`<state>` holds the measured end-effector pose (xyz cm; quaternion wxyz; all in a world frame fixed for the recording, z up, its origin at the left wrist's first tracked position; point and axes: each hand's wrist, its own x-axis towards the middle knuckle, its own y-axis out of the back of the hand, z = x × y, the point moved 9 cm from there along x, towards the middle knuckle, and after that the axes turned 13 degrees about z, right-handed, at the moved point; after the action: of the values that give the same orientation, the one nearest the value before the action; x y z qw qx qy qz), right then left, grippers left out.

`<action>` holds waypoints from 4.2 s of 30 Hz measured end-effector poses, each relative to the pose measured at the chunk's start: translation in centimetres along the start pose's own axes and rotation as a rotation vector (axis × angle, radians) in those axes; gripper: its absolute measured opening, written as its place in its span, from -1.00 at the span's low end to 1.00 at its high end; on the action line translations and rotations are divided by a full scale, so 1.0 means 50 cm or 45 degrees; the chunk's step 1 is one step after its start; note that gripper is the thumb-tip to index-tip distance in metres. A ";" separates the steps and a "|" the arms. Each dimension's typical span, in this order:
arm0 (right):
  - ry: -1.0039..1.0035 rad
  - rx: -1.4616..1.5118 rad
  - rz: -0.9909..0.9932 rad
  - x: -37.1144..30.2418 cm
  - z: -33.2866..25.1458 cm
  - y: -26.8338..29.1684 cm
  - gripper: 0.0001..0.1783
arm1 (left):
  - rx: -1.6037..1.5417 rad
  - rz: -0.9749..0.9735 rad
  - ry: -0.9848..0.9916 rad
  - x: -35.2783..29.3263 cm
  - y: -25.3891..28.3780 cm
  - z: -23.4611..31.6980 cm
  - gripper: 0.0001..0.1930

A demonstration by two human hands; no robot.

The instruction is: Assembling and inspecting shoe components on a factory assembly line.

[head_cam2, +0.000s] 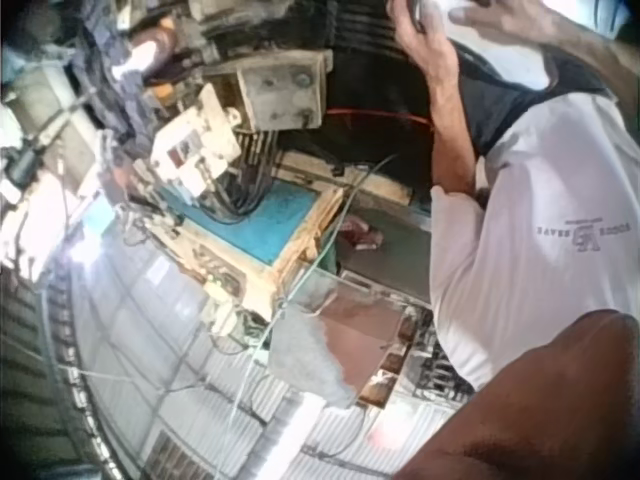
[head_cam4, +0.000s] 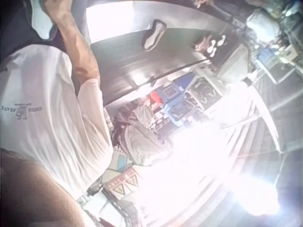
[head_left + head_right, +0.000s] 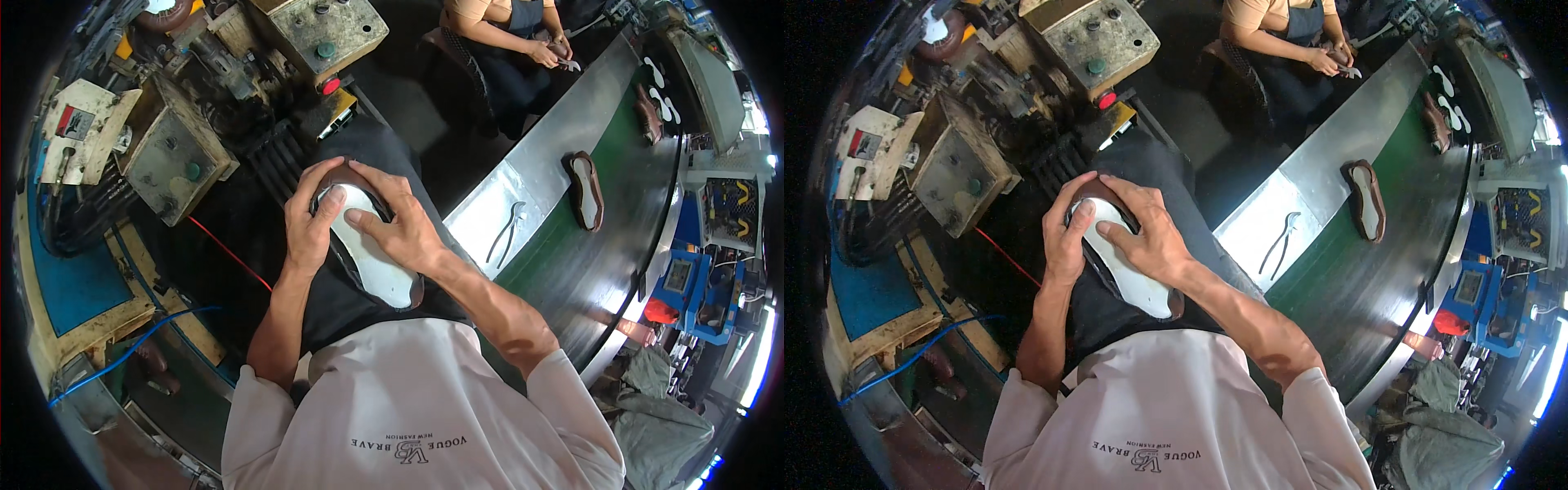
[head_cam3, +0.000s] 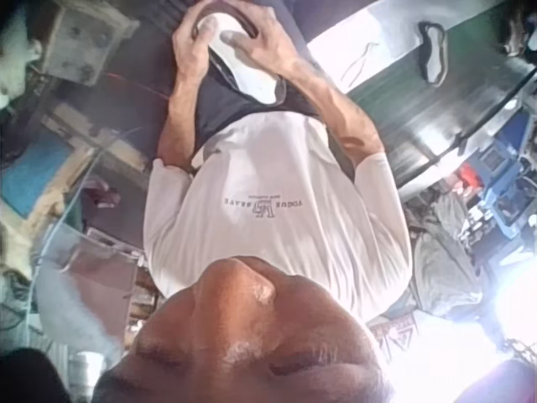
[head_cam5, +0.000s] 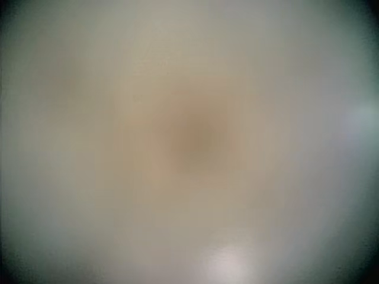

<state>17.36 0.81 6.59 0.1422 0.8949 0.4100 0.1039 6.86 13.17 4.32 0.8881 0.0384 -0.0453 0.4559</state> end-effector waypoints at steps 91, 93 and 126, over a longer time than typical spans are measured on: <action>0.349 -0.776 -0.217 -0.175 -0.024 0.162 -0.29 | 0.118 0.559 0.142 0.163 0.176 -0.158 -0.67; 0.403 -0.779 -0.151 -0.134 -0.060 0.173 -0.32 | 0.184 1.041 -0.156 0.255 0.369 -0.075 -0.55; 0.879 -0.532 -0.135 0.470 -0.301 -0.276 -0.16 | -0.974 0.599 0.739 -0.285 0.313 0.043 0.03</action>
<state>18.17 29.89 17.62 0.1802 0.7368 0.4492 0.4720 -14.24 10.56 5.25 0.6884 -0.4270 0.0319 0.5854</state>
